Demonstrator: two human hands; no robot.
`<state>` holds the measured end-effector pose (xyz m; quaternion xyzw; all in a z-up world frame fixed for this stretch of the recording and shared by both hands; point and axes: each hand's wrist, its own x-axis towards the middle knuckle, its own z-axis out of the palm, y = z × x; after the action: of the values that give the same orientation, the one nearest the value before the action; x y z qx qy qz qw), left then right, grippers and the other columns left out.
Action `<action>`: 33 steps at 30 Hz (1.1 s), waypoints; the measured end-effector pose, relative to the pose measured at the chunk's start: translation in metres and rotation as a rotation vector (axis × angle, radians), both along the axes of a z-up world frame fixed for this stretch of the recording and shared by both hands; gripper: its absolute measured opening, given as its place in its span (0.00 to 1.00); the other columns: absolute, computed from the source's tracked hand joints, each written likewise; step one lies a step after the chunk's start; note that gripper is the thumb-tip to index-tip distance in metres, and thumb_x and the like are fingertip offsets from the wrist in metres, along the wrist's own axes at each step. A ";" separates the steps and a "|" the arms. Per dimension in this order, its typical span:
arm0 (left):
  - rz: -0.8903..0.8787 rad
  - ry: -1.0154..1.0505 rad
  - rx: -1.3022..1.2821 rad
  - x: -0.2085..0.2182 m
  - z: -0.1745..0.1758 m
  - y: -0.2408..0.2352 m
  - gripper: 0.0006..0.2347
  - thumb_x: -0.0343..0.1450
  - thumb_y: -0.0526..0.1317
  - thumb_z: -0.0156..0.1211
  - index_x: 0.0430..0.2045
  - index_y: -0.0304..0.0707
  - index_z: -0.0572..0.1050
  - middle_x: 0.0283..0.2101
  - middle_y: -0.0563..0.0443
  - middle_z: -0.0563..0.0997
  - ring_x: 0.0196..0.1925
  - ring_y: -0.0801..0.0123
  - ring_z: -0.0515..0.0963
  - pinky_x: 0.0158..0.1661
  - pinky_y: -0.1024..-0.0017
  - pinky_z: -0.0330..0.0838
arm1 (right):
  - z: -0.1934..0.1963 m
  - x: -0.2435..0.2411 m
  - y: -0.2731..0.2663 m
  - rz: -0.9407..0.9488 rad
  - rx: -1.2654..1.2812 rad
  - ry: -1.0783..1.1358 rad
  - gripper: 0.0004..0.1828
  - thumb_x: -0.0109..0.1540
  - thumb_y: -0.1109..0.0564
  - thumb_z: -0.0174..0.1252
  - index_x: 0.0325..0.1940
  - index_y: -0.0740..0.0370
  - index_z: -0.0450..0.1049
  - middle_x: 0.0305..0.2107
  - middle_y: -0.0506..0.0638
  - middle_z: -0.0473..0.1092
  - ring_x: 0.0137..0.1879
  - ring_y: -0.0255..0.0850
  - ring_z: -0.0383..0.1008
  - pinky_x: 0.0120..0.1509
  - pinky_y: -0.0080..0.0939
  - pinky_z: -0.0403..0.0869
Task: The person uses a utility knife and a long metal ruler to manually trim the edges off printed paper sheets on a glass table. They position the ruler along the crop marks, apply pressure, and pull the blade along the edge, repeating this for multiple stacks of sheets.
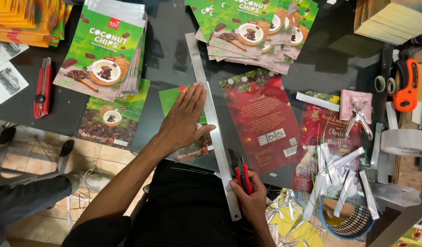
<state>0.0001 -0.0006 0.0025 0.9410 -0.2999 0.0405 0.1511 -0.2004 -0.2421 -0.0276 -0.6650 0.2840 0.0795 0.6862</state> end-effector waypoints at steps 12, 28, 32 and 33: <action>-0.020 0.045 0.024 0.003 -0.006 0.002 0.55 0.66 0.77 0.50 0.75 0.29 0.41 0.80 0.39 0.42 0.82 0.53 0.40 0.77 0.55 0.35 | 0.005 0.001 0.001 0.008 -0.033 0.045 0.19 0.55 0.64 0.70 0.49 0.63 0.77 0.49 0.54 0.81 0.44 0.39 0.81 0.54 0.37 0.79; -0.024 0.057 0.000 0.004 -0.002 0.002 0.62 0.59 0.81 0.57 0.74 0.26 0.42 0.79 0.37 0.42 0.82 0.52 0.41 0.77 0.54 0.36 | 0.011 0.005 -0.007 0.097 -0.150 0.123 0.22 0.53 0.60 0.72 0.50 0.59 0.77 0.48 0.52 0.82 0.50 0.39 0.80 0.58 0.35 0.76; -0.016 0.043 0.009 0.003 -0.002 0.001 0.62 0.58 0.81 0.58 0.74 0.26 0.43 0.79 0.37 0.43 0.82 0.51 0.42 0.77 0.53 0.36 | 0.075 0.038 -0.005 0.416 -0.421 0.364 0.25 0.57 0.50 0.68 0.58 0.52 0.78 0.28 0.55 0.83 0.27 0.39 0.83 0.34 0.37 0.85; -0.014 0.040 0.010 0.004 -0.002 0.002 0.62 0.58 0.81 0.58 0.74 0.26 0.43 0.79 0.37 0.43 0.82 0.51 0.42 0.77 0.53 0.36 | 0.075 0.049 -0.007 0.417 -0.421 0.360 0.25 0.57 0.50 0.68 0.58 0.52 0.78 0.28 0.55 0.83 0.27 0.39 0.83 0.34 0.37 0.85</action>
<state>0.0040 0.0013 0.0001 0.9403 -0.3037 0.0193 0.1526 -0.1513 -0.2487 0.0470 -0.8110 0.2687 0.2740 0.4416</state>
